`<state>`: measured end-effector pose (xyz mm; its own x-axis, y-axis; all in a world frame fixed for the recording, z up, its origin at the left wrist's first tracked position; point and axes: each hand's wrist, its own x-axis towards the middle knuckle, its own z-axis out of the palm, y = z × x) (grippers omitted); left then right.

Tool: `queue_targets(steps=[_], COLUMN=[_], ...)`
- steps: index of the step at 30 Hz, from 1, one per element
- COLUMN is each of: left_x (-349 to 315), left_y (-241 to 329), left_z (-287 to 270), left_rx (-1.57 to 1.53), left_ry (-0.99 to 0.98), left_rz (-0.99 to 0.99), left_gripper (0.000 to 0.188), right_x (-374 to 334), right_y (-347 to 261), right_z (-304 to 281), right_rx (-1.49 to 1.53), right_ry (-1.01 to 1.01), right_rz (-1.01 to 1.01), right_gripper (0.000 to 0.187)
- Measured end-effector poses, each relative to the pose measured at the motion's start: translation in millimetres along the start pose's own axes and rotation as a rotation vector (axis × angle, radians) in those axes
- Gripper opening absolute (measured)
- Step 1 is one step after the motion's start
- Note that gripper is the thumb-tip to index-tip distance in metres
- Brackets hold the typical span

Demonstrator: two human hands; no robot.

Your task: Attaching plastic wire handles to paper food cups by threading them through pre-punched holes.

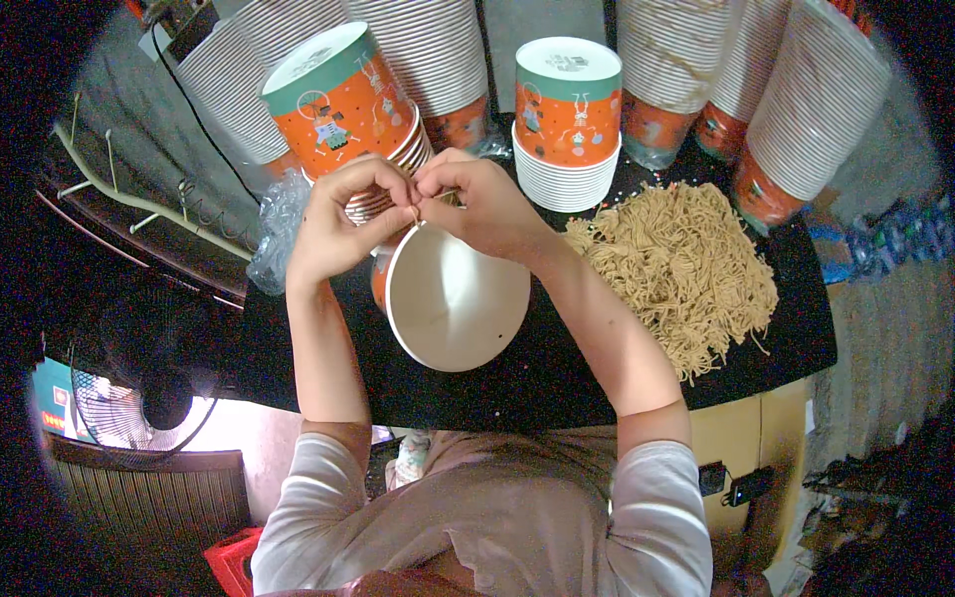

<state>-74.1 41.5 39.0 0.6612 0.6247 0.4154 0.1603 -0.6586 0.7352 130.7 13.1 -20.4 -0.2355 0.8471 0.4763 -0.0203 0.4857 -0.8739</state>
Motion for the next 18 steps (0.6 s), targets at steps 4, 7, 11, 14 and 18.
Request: queue_targets(steps=[4, 7, 11, 14, 18], left_x=[-6.0, -13.5, -29.6, -39.6, -47.4], left_y=[1.9, -2.2, -19.7, -33.4, -29.5], left_z=[7.6, 14.9, 26.7, 33.5, 32.6], left_rx=[-0.077, -0.242, -0.537, -0.669, -0.762], left_ry=[0.082, 0.156, 0.292, 0.370, 0.330], left_rz=[-0.096, -0.056, -0.065, 0.030, -0.015], left_gripper=[0.015, 0.017, 0.017, 0.019, 0.019], right_x=[-1.1, -1.2, -0.5, -2.7, -5.8], right_y=[0.7, -1.7, 3.8, -2.0, -7.1], right_z=[3.8, 3.7, 11.7, 21.2, 28.3], right_rx=[0.068, 0.006, 0.011, -0.105, -0.137], right_ry=[-0.010, -0.083, -0.074, -0.061, -0.030], right_rz=[-0.025, -0.002, -0.009, -0.053, -0.082], right_gripper=[0.009, 0.008, 0.007, 0.006, 0.005])
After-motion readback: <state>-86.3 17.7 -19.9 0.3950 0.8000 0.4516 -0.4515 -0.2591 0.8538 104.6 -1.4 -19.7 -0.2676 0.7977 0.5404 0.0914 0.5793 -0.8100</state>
